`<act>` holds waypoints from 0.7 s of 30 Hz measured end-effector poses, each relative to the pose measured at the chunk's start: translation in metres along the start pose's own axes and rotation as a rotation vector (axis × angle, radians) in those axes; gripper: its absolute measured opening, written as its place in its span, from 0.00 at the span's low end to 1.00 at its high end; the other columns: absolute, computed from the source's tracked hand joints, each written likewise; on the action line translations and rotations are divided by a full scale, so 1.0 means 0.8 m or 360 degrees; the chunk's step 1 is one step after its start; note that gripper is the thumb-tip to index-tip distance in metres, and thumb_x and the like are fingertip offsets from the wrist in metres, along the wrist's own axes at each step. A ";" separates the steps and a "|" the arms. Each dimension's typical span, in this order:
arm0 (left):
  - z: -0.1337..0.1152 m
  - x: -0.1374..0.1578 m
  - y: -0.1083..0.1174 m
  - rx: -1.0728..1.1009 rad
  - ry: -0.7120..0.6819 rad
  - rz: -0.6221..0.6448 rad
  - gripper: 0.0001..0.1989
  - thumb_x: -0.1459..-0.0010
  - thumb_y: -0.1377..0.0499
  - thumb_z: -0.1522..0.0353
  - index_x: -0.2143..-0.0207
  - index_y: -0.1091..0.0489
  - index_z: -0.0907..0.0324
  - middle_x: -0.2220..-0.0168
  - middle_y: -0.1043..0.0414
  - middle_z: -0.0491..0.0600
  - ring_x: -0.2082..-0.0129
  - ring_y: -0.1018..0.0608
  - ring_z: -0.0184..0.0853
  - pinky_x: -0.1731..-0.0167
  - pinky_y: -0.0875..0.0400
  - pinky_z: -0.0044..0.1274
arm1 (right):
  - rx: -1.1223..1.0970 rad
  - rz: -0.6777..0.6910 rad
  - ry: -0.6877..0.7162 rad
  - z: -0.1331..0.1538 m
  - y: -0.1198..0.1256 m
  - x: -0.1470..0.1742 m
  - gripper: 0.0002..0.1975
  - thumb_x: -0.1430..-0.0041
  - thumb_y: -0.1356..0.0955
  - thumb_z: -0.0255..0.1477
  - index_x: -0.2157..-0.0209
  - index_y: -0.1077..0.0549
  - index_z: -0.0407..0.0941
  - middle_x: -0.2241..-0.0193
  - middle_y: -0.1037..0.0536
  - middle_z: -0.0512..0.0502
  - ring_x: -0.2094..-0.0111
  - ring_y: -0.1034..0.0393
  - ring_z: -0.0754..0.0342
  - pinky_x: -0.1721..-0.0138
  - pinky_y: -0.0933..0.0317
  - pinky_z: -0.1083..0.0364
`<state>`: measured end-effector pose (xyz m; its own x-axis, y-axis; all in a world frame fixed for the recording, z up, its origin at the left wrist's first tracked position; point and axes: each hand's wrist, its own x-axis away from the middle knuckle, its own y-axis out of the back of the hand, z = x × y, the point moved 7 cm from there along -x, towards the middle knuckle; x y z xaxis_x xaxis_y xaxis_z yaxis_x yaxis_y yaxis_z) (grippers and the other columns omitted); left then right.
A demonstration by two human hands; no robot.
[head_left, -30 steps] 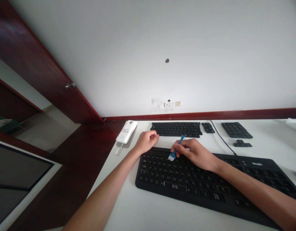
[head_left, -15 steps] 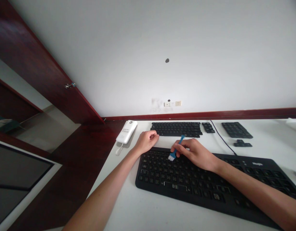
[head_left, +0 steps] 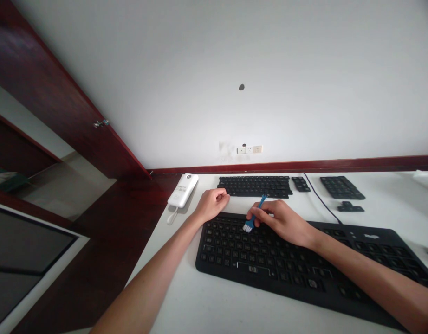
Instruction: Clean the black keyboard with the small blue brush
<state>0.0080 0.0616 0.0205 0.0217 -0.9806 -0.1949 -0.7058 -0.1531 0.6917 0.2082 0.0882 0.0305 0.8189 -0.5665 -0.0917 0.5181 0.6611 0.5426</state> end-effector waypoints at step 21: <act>0.003 -0.001 -0.001 0.0010 0.0007 -0.0002 0.18 0.34 0.46 0.61 0.76 0.42 0.58 0.78 0.43 0.41 0.75 0.40 0.29 0.72 0.48 0.23 | 0.0001 -0.0012 0.0011 -0.001 0.000 0.000 0.26 0.25 0.40 0.46 0.60 0.17 0.45 0.71 0.17 0.46 0.69 0.25 0.50 0.65 0.37 0.53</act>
<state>0.0073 0.0625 0.0185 0.0257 -0.9809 -0.1926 -0.7103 -0.1535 0.6869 0.2081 0.0885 0.0298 0.8168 -0.5678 -0.1018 0.5240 0.6566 0.5425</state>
